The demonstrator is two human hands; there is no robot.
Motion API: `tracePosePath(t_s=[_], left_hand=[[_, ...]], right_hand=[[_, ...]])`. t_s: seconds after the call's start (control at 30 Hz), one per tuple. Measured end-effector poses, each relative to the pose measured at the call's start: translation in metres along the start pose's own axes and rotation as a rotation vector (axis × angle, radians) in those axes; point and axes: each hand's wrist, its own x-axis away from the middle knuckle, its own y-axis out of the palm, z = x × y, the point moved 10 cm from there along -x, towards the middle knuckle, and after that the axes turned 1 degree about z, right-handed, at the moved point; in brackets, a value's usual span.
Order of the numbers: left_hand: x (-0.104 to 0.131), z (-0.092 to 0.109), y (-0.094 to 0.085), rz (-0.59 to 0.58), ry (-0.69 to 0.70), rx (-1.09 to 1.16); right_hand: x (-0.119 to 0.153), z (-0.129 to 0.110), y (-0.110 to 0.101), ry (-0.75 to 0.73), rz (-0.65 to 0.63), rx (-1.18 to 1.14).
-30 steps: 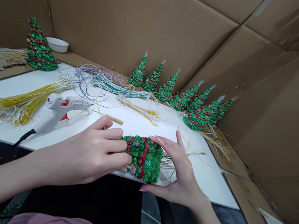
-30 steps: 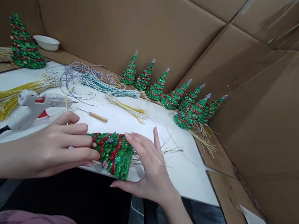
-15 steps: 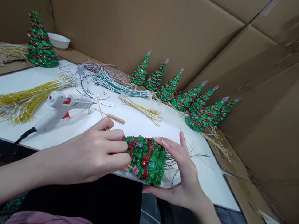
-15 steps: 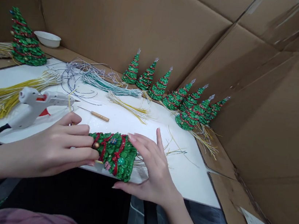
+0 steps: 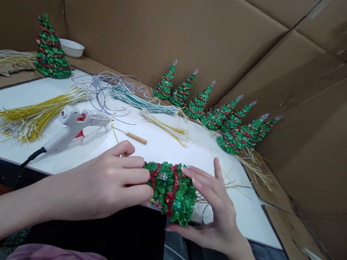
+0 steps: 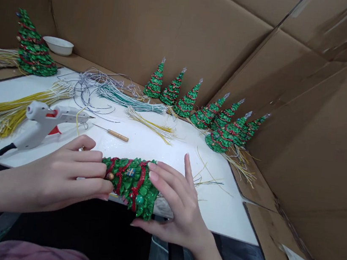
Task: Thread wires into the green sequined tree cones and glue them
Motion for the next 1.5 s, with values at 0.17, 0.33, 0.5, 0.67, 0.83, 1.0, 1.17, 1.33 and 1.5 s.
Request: tracePosePath(t_s=[0.17,0.33,0.5,0.67,0.83,1.0,1.17,1.33,1.5], left_hand=[[0.002,0.003,0.000,0.008,0.002,0.009],[0.001,0.004,0.001,-0.002,0.010,0.014],[0.001,0.004,0.003,-0.005,0.011,0.019],[0.000,0.003,0.006,0.010,0.018,0.028],[-0.004,0.003,0.007,0.017,0.031,0.039],[-0.007,0.004,0.005,0.025,0.034,0.026],[-0.010,0.003,0.007,0.038,0.039,0.020],[-0.013,0.001,0.008,0.043,0.035,0.005],[-0.018,-0.008,0.013,0.076,-0.009,0.015]], right_hand=[[0.004,-0.008,-0.003,-0.040,0.021,0.039],[0.005,-0.010,-0.003,-0.060,0.028,0.041],[0.003,-0.005,-0.001,-0.025,0.025,0.012],[0.001,0.003,0.000,0.016,0.012,-0.010],[-0.002,0.009,0.001,0.022,0.011,-0.028],[-0.008,0.015,0.003,0.040,0.007,-0.025],[-0.015,0.021,0.006,0.072,-0.008,-0.023],[-0.020,0.030,0.008,0.142,-0.035,-0.030],[-0.022,0.045,0.011,0.221,-0.067,-0.077]])
